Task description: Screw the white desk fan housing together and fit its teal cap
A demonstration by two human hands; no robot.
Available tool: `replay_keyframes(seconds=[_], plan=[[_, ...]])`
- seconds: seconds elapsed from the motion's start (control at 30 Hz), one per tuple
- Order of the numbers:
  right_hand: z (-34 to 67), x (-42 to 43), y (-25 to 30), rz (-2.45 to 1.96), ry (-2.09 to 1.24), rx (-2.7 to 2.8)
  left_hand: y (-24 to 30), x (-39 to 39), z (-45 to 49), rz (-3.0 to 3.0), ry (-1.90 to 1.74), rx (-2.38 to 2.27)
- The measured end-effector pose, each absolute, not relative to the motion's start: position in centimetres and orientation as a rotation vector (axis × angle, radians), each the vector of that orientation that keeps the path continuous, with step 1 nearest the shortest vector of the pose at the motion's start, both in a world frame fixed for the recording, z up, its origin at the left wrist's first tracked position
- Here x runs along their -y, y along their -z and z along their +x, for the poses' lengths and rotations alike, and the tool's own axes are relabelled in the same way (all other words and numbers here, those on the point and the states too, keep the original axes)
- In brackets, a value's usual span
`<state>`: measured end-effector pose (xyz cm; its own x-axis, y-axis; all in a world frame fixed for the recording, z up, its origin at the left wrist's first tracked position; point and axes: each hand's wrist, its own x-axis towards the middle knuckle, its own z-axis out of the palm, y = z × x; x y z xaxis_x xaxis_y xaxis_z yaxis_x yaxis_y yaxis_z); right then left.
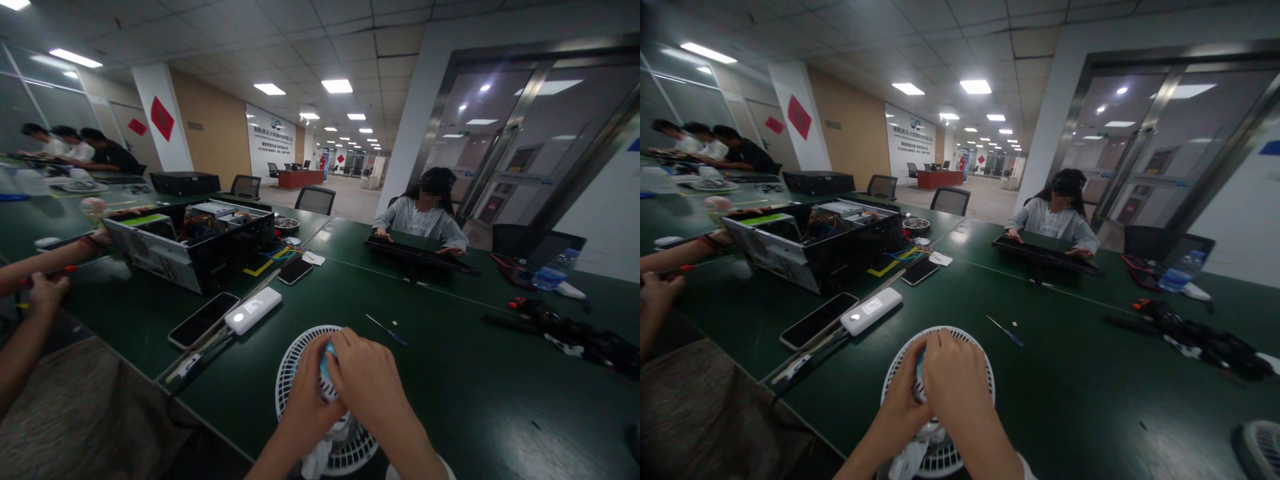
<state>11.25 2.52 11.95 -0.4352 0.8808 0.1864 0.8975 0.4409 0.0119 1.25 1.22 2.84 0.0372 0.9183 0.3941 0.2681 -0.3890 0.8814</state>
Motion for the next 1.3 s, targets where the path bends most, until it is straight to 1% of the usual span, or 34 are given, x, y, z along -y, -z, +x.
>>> replay_keyframes(seconds=[0.43, 0.5, 0.67, 0.77, 0.9, 1.3], plan=[[9.7, -2.8, -12.6, -1.939, -0.168, 2.333, -2.1, -1.2, 1.4, 1.643, -1.395, -1.204], [10.7, -2.8, -12.9, -1.841, -0.224, 2.362, -2.0, -1.2, 1.4, 1.63, -1.403, -1.21], [14.0, -3.3, -13.0, -1.295, -0.348, 2.458, -2.1, -1.2, 1.2, 1.591, -1.337, -1.207], [14.7, -3.6, -12.8, -1.131, -0.411, 2.529, -2.2, -1.2, 1.1, 1.574, -1.318, -1.232], [14.4, -3.8, -12.7, -1.142, -0.425, 2.558, -2.3, -1.1, 1.1, 1.548, -1.298, -1.259], [13.6, -3.6, -12.6, -1.292, -0.274, 2.515, -2.5, -1.0, 1.2, 1.537, -1.344, -1.222]])
